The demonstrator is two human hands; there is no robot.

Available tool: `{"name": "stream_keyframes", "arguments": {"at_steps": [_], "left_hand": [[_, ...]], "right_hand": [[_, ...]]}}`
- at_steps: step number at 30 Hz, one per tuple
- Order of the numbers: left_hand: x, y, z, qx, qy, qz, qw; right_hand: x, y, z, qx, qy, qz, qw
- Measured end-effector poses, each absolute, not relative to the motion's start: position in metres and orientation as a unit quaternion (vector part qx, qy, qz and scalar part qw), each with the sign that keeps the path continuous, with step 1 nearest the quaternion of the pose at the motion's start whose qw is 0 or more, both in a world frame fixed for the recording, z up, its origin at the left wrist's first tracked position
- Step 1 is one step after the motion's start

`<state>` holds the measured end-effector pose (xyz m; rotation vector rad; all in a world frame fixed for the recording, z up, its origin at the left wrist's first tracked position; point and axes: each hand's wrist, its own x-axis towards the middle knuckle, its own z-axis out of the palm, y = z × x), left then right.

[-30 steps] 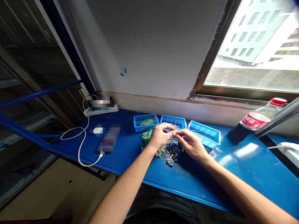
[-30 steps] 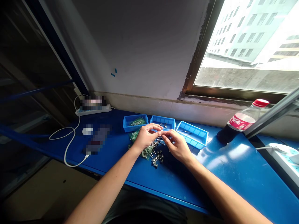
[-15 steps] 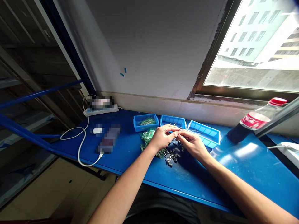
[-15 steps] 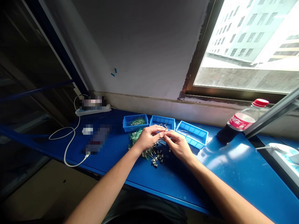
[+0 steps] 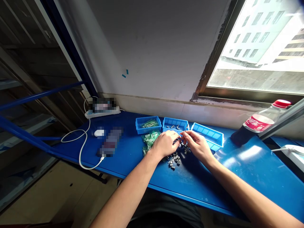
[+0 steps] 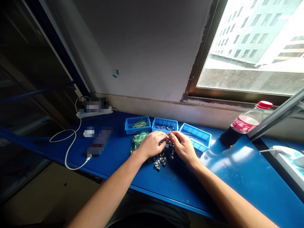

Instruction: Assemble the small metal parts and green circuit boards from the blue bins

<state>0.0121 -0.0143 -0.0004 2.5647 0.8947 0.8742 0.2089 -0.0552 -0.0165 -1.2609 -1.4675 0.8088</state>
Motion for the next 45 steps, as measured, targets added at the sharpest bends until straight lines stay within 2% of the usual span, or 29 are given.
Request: {"name": "stream_keyframes", "arguments": {"at_steps": [4, 11, 18, 22, 26, 35, 45], "left_hand": [[0.013, -0.015, -0.005, 0.904, 0.314, 0.262, 0.123], [0.013, -0.01, -0.011, 0.902, 0.323, 0.258, 0.126], [0.014, -0.007, -0.009, 0.898, 0.335, 0.262, 0.116], [0.015, -0.006, -0.01, 0.889, 0.341, 0.28, 0.119], [0.017, -0.008, -0.008, 0.871, 0.337, 0.328, 0.139], [0.019, -0.012, 0.001, 0.794, 0.347, 0.441, 0.232], [0.024, -0.017, 0.008, 0.759, 0.32, 0.477, 0.305]], "right_hand": [[0.211, -0.054, -0.02, -0.521, -0.601, 0.339, 0.502], [0.21, -0.054, -0.018, -0.524, -0.581, 0.361, 0.507], [0.211, -0.05, -0.019, -0.505, -0.458, 0.408, 0.607], [0.21, -0.051, -0.017, -0.498, -0.432, 0.447, 0.605], [0.205, -0.057, -0.012, -0.508, -0.509, 0.399, 0.569], [0.206, -0.053, -0.025, -0.515, -0.697, 0.158, 0.474], [0.207, -0.054, -0.023, -0.543, -0.666, 0.2, 0.472]]}}
